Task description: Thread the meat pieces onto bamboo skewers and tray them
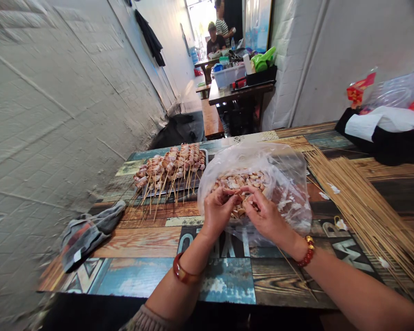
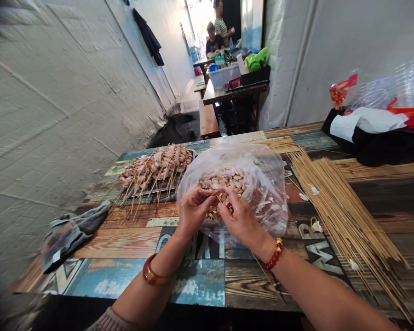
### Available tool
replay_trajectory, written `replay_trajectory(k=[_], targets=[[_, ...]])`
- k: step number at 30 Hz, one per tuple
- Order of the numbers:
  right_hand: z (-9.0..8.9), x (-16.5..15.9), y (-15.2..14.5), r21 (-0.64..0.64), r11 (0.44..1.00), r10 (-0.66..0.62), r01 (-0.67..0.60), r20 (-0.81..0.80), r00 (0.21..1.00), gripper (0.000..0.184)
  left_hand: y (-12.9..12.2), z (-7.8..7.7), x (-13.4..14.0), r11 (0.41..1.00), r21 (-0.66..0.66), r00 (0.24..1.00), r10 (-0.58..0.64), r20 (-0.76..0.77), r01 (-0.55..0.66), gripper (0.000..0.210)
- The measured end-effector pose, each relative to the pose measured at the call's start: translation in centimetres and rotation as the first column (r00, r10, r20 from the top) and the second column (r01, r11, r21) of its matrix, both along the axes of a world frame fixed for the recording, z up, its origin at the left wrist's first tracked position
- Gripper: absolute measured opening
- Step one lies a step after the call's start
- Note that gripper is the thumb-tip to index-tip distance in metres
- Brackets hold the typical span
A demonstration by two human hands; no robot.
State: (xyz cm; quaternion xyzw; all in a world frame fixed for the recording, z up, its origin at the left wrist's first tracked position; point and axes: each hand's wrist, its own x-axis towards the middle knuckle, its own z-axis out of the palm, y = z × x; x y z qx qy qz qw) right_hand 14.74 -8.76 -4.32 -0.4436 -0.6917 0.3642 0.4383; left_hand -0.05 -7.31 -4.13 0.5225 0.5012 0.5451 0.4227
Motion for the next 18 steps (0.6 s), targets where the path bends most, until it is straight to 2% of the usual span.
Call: replay_trajectory(k=[4, 9, 15, 18], targets=[[-0.3, 0.1, 0.1, 0.0, 1.0, -0.005, 0.005, -0.011, 1.0, 0.03, -0.3, 0.1, 0.1, 0.999, 0.021, 0.998, -0.026, -0.055, 0.027, 0.017], [-0.6, 0.2, 0.5, -0.041, 0.999, -0.033, 0.032, -0.039, 0.999, 0.019, -0.5, 0.0, 0.3, 0.994, 0.107, 0.978, -0.005, -0.207, 0.028, 0.01], [-0.5, 0.5, 0.8, -0.082, 0.995, 0.037, -0.048, -0.127, 0.991, 0.034, -0.1, -0.1, 0.3, 0.995, 0.087, 0.998, -0.045, -0.052, 0.05, 0.015], [-0.5, 1.2, 1.3, -0.144, 0.989, -0.013, -0.018, -0.212, 0.977, 0.034, 0.2, 0.7, -0.3, 0.999, 0.044, 0.996, -0.033, 0.081, 0.029, 0.023]])
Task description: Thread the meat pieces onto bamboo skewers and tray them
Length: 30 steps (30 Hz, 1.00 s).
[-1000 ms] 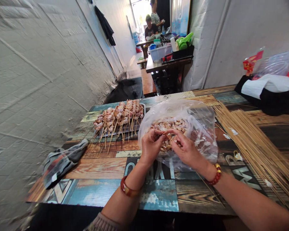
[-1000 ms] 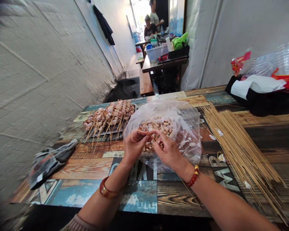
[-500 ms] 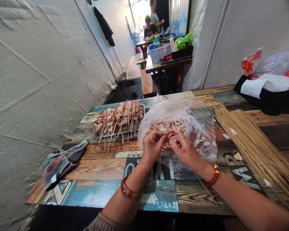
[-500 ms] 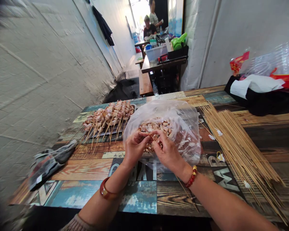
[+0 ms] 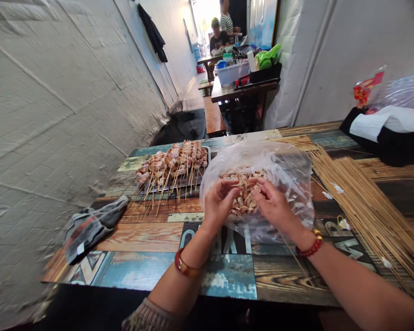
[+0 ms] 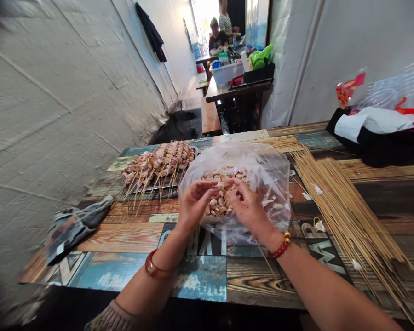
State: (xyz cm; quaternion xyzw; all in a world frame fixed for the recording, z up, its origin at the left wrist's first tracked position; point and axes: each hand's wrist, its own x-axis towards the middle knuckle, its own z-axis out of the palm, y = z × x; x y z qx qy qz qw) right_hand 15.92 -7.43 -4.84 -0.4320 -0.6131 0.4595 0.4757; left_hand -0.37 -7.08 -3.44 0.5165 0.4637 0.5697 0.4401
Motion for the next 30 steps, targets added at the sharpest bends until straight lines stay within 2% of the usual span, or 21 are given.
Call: replay_trajectory(k=[3, 8, 10, 12, 14, 17, 19, 21, 24, 26, 28, 30], targets=[[-0.1, 0.7, 0.7, -0.111, 0.991, -0.086, 0.07, -0.138, 0.987, 0.037, 0.4, 1.0, -1.2, 0.995, -0.017, 0.993, 0.103, 0.056, -0.102, 0.027], [-0.2, 1.0, 1.2, -0.173, 0.982, -0.117, 0.074, -0.252, 0.961, 0.038, 1.0, 1.5, -2.9, 0.992, -0.055, 0.991, 0.115, 0.072, -0.111, 0.027], [-0.4, 1.0, 1.2, -0.171, 0.983, -0.113, 0.072, -0.246, 0.963, 0.039, 1.0, 1.2, -3.0, 0.996, -0.043, 0.996, 0.083, -0.01, -0.083, 0.023], [-0.5, 0.9, 1.2, -0.177, 0.981, -0.118, 0.076, -0.24, 0.964, 0.039, 1.0, 0.9, -2.8, 1.0, 0.01, 0.977, 0.016, -0.215, -0.014, 0.015], [-0.6, 0.9, 1.3, -0.189, 0.979, -0.124, 0.081, -0.23, 0.965, 0.039, 0.9, 0.5, -2.5, 0.991, 0.066, 0.88, -0.075, -0.469, 0.12, 0.01], [-0.5, 0.9, 1.3, -0.194, 0.978, -0.123, 0.081, -0.216, 0.969, 0.039, 0.7, 0.3, -2.1, 0.941, 0.065, 0.653, -0.18, -0.736, 0.332, 0.012], [-0.4, 0.8, 1.2, -0.195, 0.978, -0.112, 0.069, -0.218, 0.97, 0.038, 0.6, 0.3, -2.3, 0.923, 0.055, 0.53, -0.169, -0.831, 0.381, 0.012], [-0.3, 0.7, 1.2, -0.201, 0.978, -0.105, 0.059, -0.227, 0.968, 0.038, 0.6, 0.4, -2.6, 0.925, 0.071, 0.447, -0.112, -0.887, 0.373, 0.021], [-0.4, 0.6, 1.1, -0.214, 0.975, -0.106, 0.053, -0.242, 0.965, 0.038, 0.7, 0.2, -3.2, 0.946, 0.103, 0.365, -0.017, -0.931, 0.307, 0.034], [-0.4, 0.6, 1.1, -0.215, 0.975, -0.106, 0.053, -0.242, 0.965, 0.037, 0.9, -0.1, -3.4, 0.961, 0.119, 0.325, 0.033, -0.945, 0.249, 0.031], [-0.5, 0.6, 1.1, -0.208, 0.977, -0.1, 0.05, -0.236, 0.967, 0.036, 1.1, -0.2, -3.4, 0.968, 0.128, 0.319, 0.055, -0.946, 0.214, 0.02], [-0.5, 0.6, 1.1, -0.201, 0.978, -0.095, 0.05, -0.223, 0.97, 0.035, 1.2, -0.2, -3.2, 0.968, 0.149, 0.342, 0.073, -0.937, 0.204, 0.019]])
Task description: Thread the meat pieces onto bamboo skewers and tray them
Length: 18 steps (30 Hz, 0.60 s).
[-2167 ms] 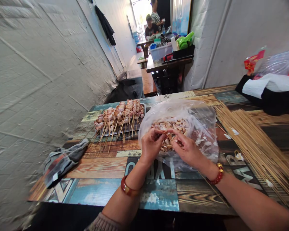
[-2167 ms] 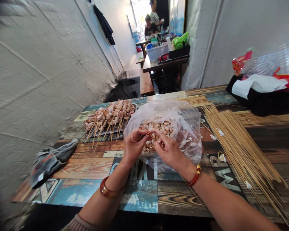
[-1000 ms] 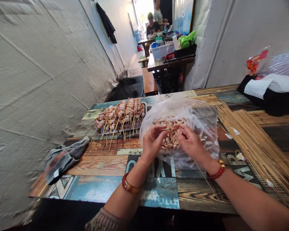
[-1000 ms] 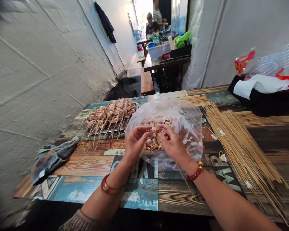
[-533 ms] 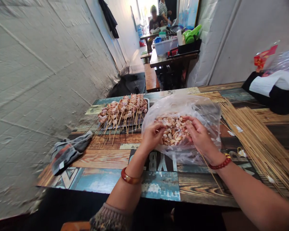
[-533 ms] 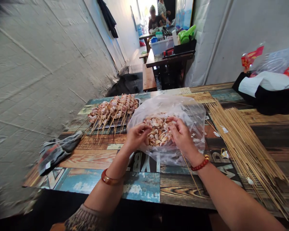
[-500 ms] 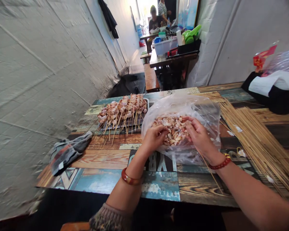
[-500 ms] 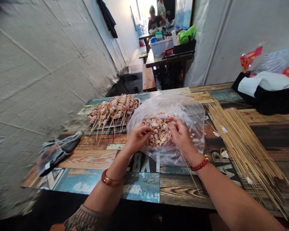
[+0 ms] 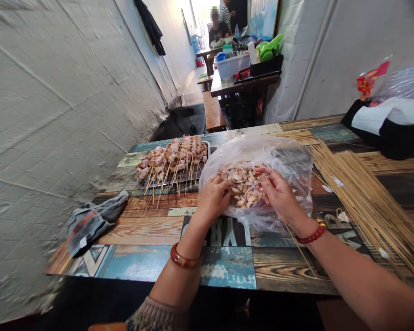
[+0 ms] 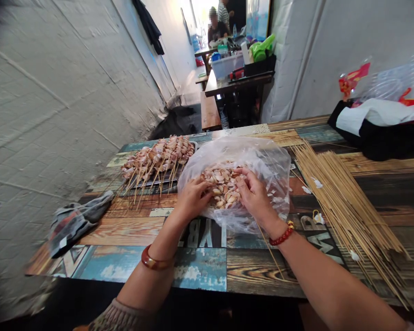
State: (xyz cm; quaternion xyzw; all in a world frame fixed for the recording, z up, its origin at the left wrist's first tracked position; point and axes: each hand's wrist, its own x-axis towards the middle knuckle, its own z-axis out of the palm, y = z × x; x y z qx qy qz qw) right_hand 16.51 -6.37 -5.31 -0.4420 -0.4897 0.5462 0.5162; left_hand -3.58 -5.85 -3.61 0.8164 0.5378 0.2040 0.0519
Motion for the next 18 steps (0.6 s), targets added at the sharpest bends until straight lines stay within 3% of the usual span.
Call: replay_trajectory(k=[11, 15, 18], targets=[[0.0, -0.2, -0.3, 0.011, 1.0, 0.024, -0.024, 0.029, 0.999, 0.038, 0.2, -0.9, 0.4, 0.986, 0.06, 0.987, -0.157, -0.022, 0.158, 0.021], [0.2, -0.2, -0.3, 0.007, 1.0, 0.021, -0.021, 0.039, 0.999, 0.039, 0.3, -1.0, 0.5, 0.989, 0.058, 0.99, -0.132, -0.048, 0.134, 0.014], [0.2, -0.2, -0.4, -0.002, 1.0, 0.026, -0.026, 0.024, 0.999, 0.038, 0.2, -0.9, 1.0, 0.994, 0.04, 0.991, -0.093, -0.096, 0.097, 0.021]])
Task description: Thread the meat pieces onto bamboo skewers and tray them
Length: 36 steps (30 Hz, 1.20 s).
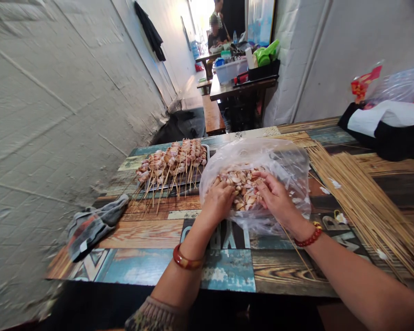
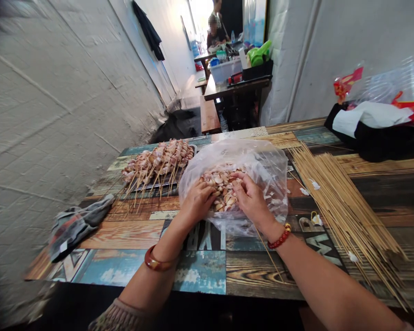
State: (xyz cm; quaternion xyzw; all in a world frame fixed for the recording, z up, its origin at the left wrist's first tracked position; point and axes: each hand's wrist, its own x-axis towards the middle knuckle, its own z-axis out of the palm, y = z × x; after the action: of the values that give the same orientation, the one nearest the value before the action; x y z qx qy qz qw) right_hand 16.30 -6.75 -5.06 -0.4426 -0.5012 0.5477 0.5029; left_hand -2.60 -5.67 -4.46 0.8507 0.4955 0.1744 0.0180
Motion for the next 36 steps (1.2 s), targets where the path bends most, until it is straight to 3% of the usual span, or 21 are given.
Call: replay_trajectory(k=[4, 7, 11, 14, 23, 29, 33, 36], targets=[[-0.2, -0.1, 0.0, -0.008, 1.0, -0.001, 0.001, -0.027, 1.0, 0.036, 0.0, 0.2, 0.4, 0.999, -0.021, 0.998, 0.039, 0.041, -0.039, 0.023], [-0.4, 0.0, 0.1, -0.017, 1.0, -0.001, 0.001, -0.028, 1.0, 0.037, 0.1, 0.5, 0.2, 0.993, -0.102, 0.966, 0.086, 0.244, -0.063, 0.026], [-0.1, 0.0, 0.0, -0.006, 0.999, 0.033, -0.033, -0.022, 0.999, 0.038, 0.1, 0.8, -0.2, 0.954, -0.298, 0.803, 0.175, 0.57, 0.004, 0.027], [0.5, -0.1, -0.3, -0.016, 0.997, 0.082, -0.082, -0.013, 0.997, 0.039, 0.0, 0.9, -0.3, 0.916, -0.389, 0.661, 0.232, 0.714, 0.098, 0.03], [1.0, -0.1, -1.0, -0.061, 0.949, 0.313, -0.31, 0.061, 0.948, 0.049, -0.4, 1.3, 0.4, 0.889, -0.435, 0.52, 0.307, 0.797, 0.143, 0.034], [1.8, -0.2, -1.2, -0.085, 0.946, 0.312, -0.312, -0.016, 0.95, 0.051, -0.9, 1.8, 0.8, 0.857, -0.49, 0.387, 0.402, 0.83, 0.16, 0.038], [1.6, -0.2, -1.1, -0.08, 0.952, 0.293, -0.296, -0.046, 0.955, 0.049, -1.1, 1.9, 0.8, 0.819, -0.521, 0.264, 0.461, 0.847, 0.239, 0.036], [1.3, -0.3, -0.9, -0.082, 0.951, 0.293, -0.299, -0.072, 0.953, 0.048, -1.1, 1.8, 0.7, 0.812, -0.511, 0.22, 0.464, 0.858, 0.282, 0.035]])
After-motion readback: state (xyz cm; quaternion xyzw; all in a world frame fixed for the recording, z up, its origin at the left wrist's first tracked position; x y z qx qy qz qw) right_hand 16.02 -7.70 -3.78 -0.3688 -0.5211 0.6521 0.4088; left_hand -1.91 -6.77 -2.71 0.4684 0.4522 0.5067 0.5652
